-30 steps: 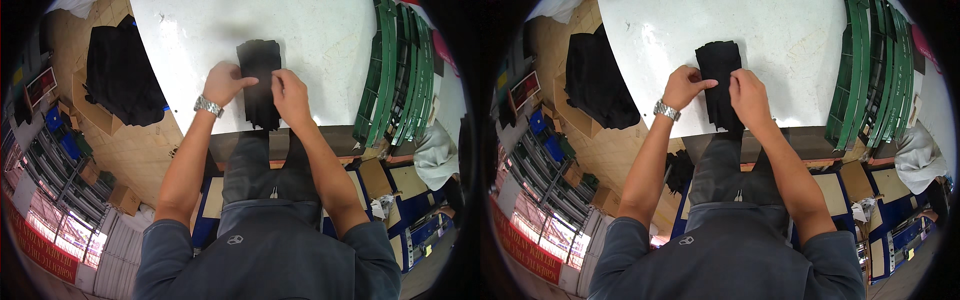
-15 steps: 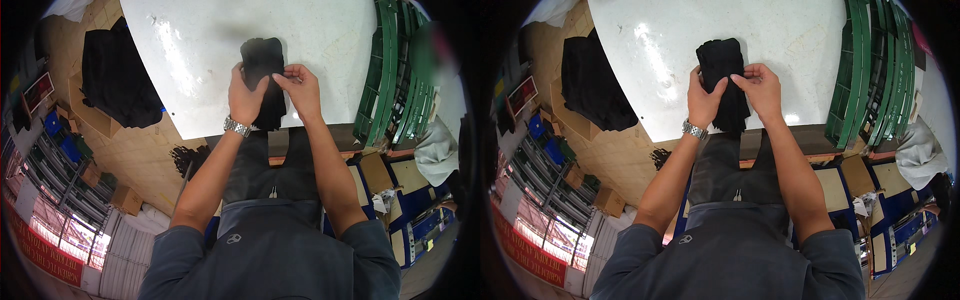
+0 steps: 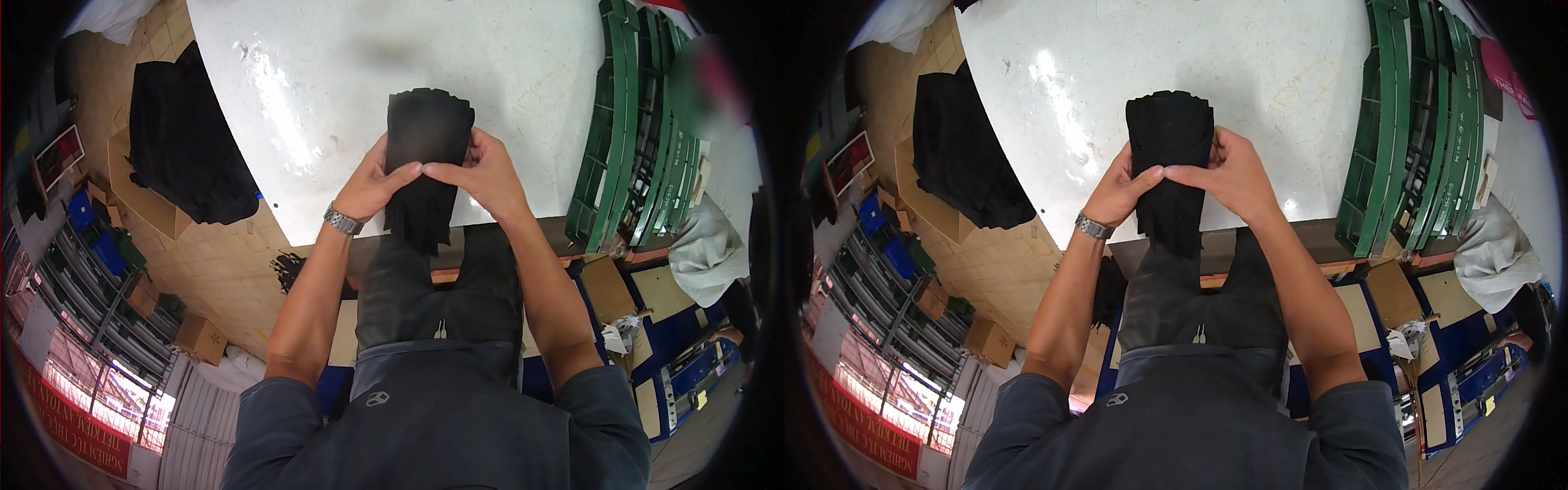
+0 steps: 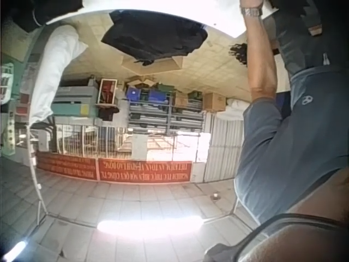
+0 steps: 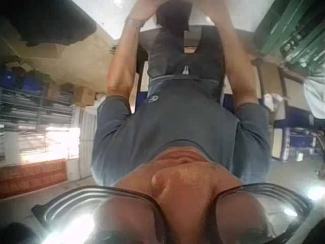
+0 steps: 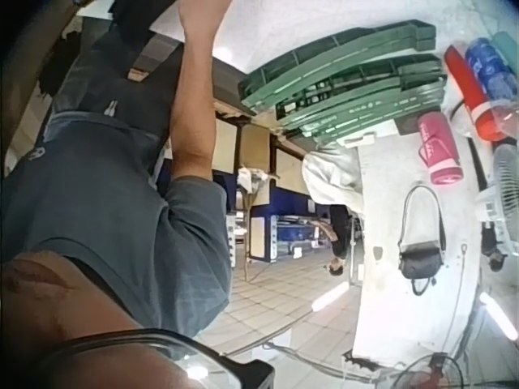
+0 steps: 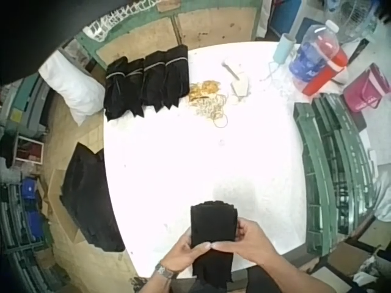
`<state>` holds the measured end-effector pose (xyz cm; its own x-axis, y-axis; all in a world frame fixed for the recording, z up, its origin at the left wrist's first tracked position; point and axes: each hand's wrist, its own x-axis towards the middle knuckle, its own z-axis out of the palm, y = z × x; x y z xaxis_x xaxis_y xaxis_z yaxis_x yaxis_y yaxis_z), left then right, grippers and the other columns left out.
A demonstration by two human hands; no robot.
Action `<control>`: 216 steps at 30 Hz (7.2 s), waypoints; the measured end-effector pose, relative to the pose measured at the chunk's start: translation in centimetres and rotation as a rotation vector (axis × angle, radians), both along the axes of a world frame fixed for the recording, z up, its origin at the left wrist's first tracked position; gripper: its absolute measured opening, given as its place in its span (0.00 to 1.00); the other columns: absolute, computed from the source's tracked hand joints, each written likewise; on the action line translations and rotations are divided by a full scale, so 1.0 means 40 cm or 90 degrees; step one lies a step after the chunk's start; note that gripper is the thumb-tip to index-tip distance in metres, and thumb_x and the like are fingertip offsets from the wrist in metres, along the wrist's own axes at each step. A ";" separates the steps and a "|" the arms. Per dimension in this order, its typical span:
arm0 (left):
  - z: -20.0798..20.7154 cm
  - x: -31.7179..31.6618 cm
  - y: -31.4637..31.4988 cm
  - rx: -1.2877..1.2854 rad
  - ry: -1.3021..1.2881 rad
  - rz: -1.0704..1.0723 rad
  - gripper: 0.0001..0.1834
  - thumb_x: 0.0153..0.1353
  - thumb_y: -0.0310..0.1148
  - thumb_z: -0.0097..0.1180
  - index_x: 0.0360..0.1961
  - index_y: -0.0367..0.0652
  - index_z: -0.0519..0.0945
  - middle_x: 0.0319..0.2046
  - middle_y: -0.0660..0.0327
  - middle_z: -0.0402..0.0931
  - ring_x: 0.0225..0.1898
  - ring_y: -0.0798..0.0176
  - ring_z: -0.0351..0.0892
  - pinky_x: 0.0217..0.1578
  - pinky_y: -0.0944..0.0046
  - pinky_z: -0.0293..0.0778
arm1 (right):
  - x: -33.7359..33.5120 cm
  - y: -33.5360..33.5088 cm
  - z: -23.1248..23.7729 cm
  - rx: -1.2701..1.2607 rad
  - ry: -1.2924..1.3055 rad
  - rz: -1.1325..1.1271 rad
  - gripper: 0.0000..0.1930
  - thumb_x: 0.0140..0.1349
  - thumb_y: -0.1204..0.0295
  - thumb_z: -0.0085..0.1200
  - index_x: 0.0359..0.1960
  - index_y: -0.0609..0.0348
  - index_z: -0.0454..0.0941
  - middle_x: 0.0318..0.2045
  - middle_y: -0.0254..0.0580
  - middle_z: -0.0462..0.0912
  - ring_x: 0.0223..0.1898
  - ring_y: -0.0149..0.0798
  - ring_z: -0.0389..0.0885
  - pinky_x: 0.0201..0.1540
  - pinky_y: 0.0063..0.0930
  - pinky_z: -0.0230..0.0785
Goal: Using a die-cutting machine and scissors to cut out shoe upper components from fabric sheets.
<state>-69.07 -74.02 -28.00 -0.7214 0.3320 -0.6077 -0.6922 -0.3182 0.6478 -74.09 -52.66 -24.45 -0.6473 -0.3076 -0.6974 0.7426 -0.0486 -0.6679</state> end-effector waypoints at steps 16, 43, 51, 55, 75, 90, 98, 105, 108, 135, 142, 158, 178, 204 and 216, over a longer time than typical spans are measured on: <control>0.052 -0.043 0.063 -0.058 0.038 -0.132 0.48 0.66 0.34 0.73 0.80 0.39 0.56 0.71 0.56 0.69 0.71 0.63 0.67 0.70 0.58 0.67 | 0.030 -0.016 -0.045 0.164 0.225 -0.065 0.29 0.59 0.66 0.77 0.58 0.65 0.78 0.49 0.48 0.89 0.49 0.41 0.89 0.54 0.35 0.80; 0.065 0.092 -0.070 0.057 -0.130 0.126 0.28 0.56 0.36 0.77 0.55 0.35 0.81 0.41 0.53 0.86 0.45 0.56 0.88 0.46 0.54 0.86 | -0.362 -0.017 -0.075 0.495 0.563 0.191 0.19 0.68 0.60 0.68 0.52 0.60 0.82 0.38 0.44 0.86 0.36 0.44 0.87 0.41 0.37 0.80; 0.096 0.129 -0.084 0.062 -0.094 0.119 0.30 0.56 0.41 0.77 0.53 0.33 0.81 0.41 0.53 0.86 0.43 0.55 0.87 0.45 0.54 0.85 | -0.476 -0.033 -0.204 0.634 0.692 0.145 0.08 0.69 0.70 0.64 0.46 0.59 0.84 0.40 0.46 0.84 0.45 0.49 0.83 0.49 0.43 0.76; 0.157 0.131 -0.091 0.073 -0.092 0.123 0.35 0.54 0.42 0.77 0.58 0.32 0.79 0.42 0.52 0.86 0.43 0.56 0.87 0.45 0.55 0.85 | -0.400 -0.010 -0.120 0.548 0.696 0.157 0.07 0.70 0.74 0.61 0.45 0.63 0.84 0.42 0.49 0.84 0.45 0.49 0.84 0.52 0.40 0.76; 0.646 0.184 0.134 0.225 0.111 -0.105 0.30 0.58 0.37 0.74 0.56 0.31 0.77 0.42 0.51 0.83 0.44 0.51 0.86 0.49 0.51 0.85 | 0.467 0.178 0.778 -0.360 0.369 -0.408 0.26 0.76 0.76 0.56 0.71 0.54 0.63 0.52 0.41 0.82 0.50 0.30 0.79 0.60 0.30 0.71; 0.871 0.708 0.597 0.336 0.038 -0.588 0.32 0.64 0.38 0.72 0.66 0.49 0.73 0.50 0.56 0.80 0.50 0.51 0.84 0.53 0.44 0.82 | 1.340 0.444 0.856 -0.447 0.508 -0.619 0.61 0.67 0.52 0.69 0.82 0.11 0.24 0.81 0.58 0.53 0.30 0.32 0.71 0.31 0.21 0.74; 1.079 0.895 0.770 -0.118 0.868 -0.961 0.31 0.59 0.38 0.74 0.59 0.35 0.76 0.45 0.49 0.86 0.48 0.43 0.88 0.53 0.48 0.82 | 1.698 0.568 0.961 -0.349 0.524 -0.667 0.76 0.53 0.49 0.80 0.79 0.09 0.14 0.80 0.72 0.44 0.40 0.51 0.89 0.39 0.43 0.91; 0.965 1.022 0.824 -0.119 1.171 -0.967 0.30 0.49 0.39 0.77 0.49 0.37 0.78 0.41 0.50 0.84 0.42 0.38 0.85 0.42 0.41 0.80 | 1.621 0.512 1.219 0.371 0.715 -0.132 0.66 0.58 0.63 0.78 0.85 0.50 0.32 0.65 0.66 0.79 0.38 0.49 0.91 0.38 0.34 0.85; 0.906 0.974 0.844 -0.177 1.179 -0.944 0.33 0.47 0.45 0.80 0.47 0.34 0.79 0.37 0.47 0.84 0.42 0.38 0.85 0.45 0.46 0.80 | 1.624 0.461 1.233 0.677 0.597 -0.150 0.60 0.54 0.63 0.80 0.83 0.54 0.49 0.36 0.52 0.91 0.31 0.41 0.89 0.33 0.35 0.80; 1.034 0.913 0.767 -0.128 0.619 -0.757 0.37 0.45 0.36 0.84 0.57 0.32 0.83 0.48 0.56 0.89 0.50 0.65 0.84 0.55 0.59 0.79 | 1.556 0.377 1.234 0.456 0.865 -0.079 0.46 0.53 0.69 0.79 0.74 0.59 0.69 0.54 0.43 0.86 0.31 0.30 0.87 0.40 0.29 0.82; 1.113 0.854 0.705 -0.037 0.330 -0.646 0.33 0.56 0.25 0.77 0.63 0.35 0.80 0.55 0.58 0.85 0.54 0.67 0.83 0.58 0.61 0.79 | 1.696 0.531 1.014 0.292 0.714 -0.677 0.19 0.71 0.66 0.64 0.56 0.64 0.79 0.28 0.44 0.90 0.29 0.37 0.90 0.49 0.39 0.86; 1.207 0.915 0.755 0.031 0.364 -0.459 0.33 0.58 0.23 0.75 0.65 0.37 0.78 0.56 0.62 0.83 0.56 0.64 0.82 0.60 0.60 0.77 | 1.694 0.656 1.161 0.315 0.583 -0.585 0.41 0.53 0.72 0.77 0.68 0.59 0.68 0.23 0.28 0.82 0.25 0.19 0.76 0.29 0.17 0.66; 1.265 0.970 0.829 0.069 0.577 -0.386 0.21 0.60 0.22 0.74 0.54 0.34 0.83 0.47 0.61 0.87 0.46 0.68 0.86 0.49 0.65 0.81 | 1.559 0.627 1.060 -0.531 0.853 -0.701 0.70 0.45 0.31 0.76 0.84 0.19 0.36 0.84 0.63 0.33 0.51 0.59 0.81 0.63 0.72 0.76; 1.178 1.006 0.801 -0.324 1.169 -0.720 0.16 0.60 0.37 0.65 0.43 0.40 0.76 0.33 0.50 0.82 0.37 0.39 0.85 0.38 0.43 0.76 | 1.602 0.431 1.301 0.832 0.555 -0.126 0.43 0.60 0.56 0.74 0.72 0.60 0.68 0.70 0.57 0.73 0.44 0.61 0.89 0.42 0.42 0.86; 1.173 0.860 0.782 0.140 0.391 -1.005 0.42 0.70 0.46 0.69 0.74 0.31 0.66 0.67 0.55 0.75 0.67 0.66 0.71 0.69 0.63 0.66 | 1.522 0.666 1.016 0.129 0.467 -0.583 0.20 0.67 0.71 0.70 0.56 0.67 0.83 0.45 0.36 0.89 0.45 0.26 0.85 0.52 0.25 0.78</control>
